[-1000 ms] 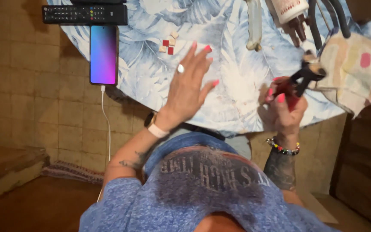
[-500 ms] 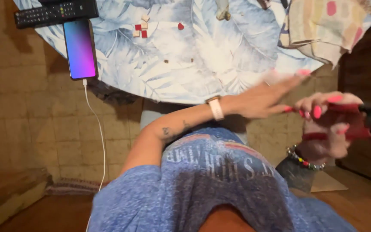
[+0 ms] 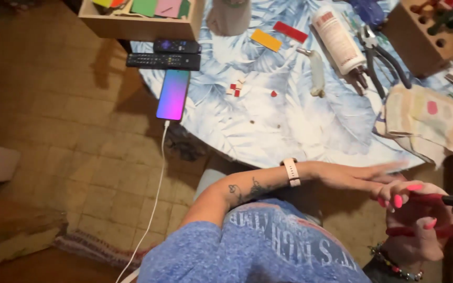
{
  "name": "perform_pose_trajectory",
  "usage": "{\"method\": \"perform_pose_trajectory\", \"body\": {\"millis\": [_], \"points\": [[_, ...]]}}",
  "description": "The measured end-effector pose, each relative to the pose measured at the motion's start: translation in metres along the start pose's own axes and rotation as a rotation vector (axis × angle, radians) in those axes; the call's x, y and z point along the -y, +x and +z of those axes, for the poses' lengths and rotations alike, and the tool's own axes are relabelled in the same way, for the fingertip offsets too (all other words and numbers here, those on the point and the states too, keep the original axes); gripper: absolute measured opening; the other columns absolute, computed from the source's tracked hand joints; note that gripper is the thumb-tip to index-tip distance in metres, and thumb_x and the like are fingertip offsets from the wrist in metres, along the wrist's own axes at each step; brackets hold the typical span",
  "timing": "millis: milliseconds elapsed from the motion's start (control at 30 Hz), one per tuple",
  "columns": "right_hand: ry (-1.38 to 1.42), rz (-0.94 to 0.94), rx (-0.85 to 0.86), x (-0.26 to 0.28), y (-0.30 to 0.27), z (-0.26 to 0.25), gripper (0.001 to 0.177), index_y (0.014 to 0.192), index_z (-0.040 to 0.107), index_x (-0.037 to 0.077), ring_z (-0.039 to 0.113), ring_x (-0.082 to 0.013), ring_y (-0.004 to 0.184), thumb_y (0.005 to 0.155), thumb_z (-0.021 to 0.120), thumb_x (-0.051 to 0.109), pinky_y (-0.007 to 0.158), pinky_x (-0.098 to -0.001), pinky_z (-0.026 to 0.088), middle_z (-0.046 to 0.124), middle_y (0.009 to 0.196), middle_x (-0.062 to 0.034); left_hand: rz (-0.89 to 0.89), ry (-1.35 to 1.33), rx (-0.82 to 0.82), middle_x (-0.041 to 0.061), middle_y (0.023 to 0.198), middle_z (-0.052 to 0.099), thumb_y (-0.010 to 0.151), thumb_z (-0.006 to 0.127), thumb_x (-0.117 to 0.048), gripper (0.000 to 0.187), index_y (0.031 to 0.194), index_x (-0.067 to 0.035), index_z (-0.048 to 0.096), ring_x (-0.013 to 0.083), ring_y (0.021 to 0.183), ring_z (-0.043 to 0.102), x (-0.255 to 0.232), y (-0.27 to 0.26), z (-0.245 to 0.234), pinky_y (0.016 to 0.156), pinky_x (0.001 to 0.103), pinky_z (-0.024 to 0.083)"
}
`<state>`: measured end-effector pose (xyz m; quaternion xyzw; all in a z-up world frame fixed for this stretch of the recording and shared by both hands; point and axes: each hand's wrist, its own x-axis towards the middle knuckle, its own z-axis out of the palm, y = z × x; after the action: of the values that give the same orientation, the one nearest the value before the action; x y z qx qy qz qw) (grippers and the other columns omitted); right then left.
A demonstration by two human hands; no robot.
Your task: Cutting small red mosaic tiles using tile nippers and arranging them on a table
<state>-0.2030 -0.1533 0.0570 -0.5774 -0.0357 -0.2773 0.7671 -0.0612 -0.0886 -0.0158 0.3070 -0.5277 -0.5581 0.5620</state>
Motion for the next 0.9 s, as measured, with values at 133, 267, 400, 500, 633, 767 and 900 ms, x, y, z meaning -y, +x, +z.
{"method": "perform_pose_trajectory", "body": {"millis": [133, 267, 400, 500, 633, 767, 900], "points": [[-0.004, -0.001, 0.148, -0.002, 0.014, 0.008, 0.035, 0.109, 0.047, 0.011, 0.045, -0.0174, 0.068, 0.086, 0.052, 0.037, 0.07, -0.034, 0.044, 0.044, 0.075, -0.0063, 0.125, 0.719, -0.286, 0.006, 0.136, 0.039, 0.093, 0.035, -0.04, 0.043, 0.132, -0.022, 0.029, 0.0235, 0.121, 0.048, -0.005, -0.016, -0.017, 0.106, 0.038, 0.038], [0.028, 0.078, 0.072, -0.008, 0.015, 0.016, 0.037, 0.105, 0.046, 0.011, 0.042, -0.0184, 0.068, 0.081, 0.054, 0.039, 0.068, -0.034, 0.039, 0.043, 0.077, -0.0044, -0.332, 1.562, -0.732, 0.017, 0.138, 0.014, 0.085, 0.042, -0.038, 0.063, 0.13, -0.002, 0.018, 0.0319, 0.131, 0.013, -0.028, -0.026, -0.039, 0.108, 0.042, 0.016], [0.053, 0.098, 0.092, -0.008, 0.019, 0.023, 0.038, 0.106, 0.048, 0.009, 0.042, -0.0167, 0.068, 0.081, 0.056, 0.037, 0.068, -0.0325, 0.038, 0.045, 0.078, -0.0042, -0.396, 1.784, -0.798, 0.021, 0.132, 0.03, 0.079, 0.034, -0.056, 0.072, 0.122, 0.001, 0.035, 0.0339, 0.127, 0.025, -0.02, -0.024, -0.061, 0.105, 0.042, 0.021], [0.117, 0.125, 0.097, -0.012, 0.018, 0.016, 0.038, 0.108, 0.048, 0.009, 0.042, -0.0179, 0.073, 0.082, 0.057, 0.035, 0.07, -0.0325, 0.037, 0.046, 0.082, -0.0043, -0.485, 1.849, -0.728, 0.017, 0.133, 0.03, 0.077, 0.03, -0.061, 0.076, 0.123, -0.001, 0.035, 0.0301, 0.127, 0.025, -0.02, -0.023, -0.063, 0.106, 0.042, 0.015], [0.056, 0.125, 0.009, -0.008, 0.015, 0.021, 0.038, 0.108, 0.05, 0.01, 0.042, -0.0158, 0.071, 0.08, 0.057, 0.035, 0.068, -0.0309, 0.037, 0.048, 0.081, -0.0042, -0.506, 1.878, -0.744, 0.016, 0.133, 0.031, 0.077, 0.031, -0.061, 0.074, 0.123, -0.003, 0.037, 0.0289, 0.126, 0.027, -0.014, -0.02, -0.062, 0.105, 0.042, 0.016], [0.09, 0.121, 0.041, -0.007, 0.013, 0.019, 0.037, 0.105, 0.05, 0.007, 0.044, -0.0159, 0.072, 0.079, 0.058, 0.032, 0.07, -0.031, 0.038, 0.048, 0.079, -0.0062, -0.372, 1.825, -0.842, 0.017, 0.127, 0.04, 0.079, 0.035, -0.05, 0.061, 0.116, -0.002, 0.043, 0.0298, 0.121, 0.036, -0.008, -0.017, -0.063, 0.103, 0.042, 0.023], [0.003, 0.109, 0.023, -0.001, 0.009, 0.022, 0.039, 0.107, 0.049, 0.007, 0.046, -0.0172, 0.072, 0.08, 0.056, 0.034, 0.075, -0.0328, 0.043, 0.048, 0.079, -0.0054, -0.364, 1.381, -0.719, 0.016, 0.106, 0.045, 0.085, 0.033, -0.032, 0.057, 0.125, 0.007, 0.023, 0.0231, 0.094, 0.046, -0.027, -0.015, -0.037, 0.091, 0.04, 0.038]]}}
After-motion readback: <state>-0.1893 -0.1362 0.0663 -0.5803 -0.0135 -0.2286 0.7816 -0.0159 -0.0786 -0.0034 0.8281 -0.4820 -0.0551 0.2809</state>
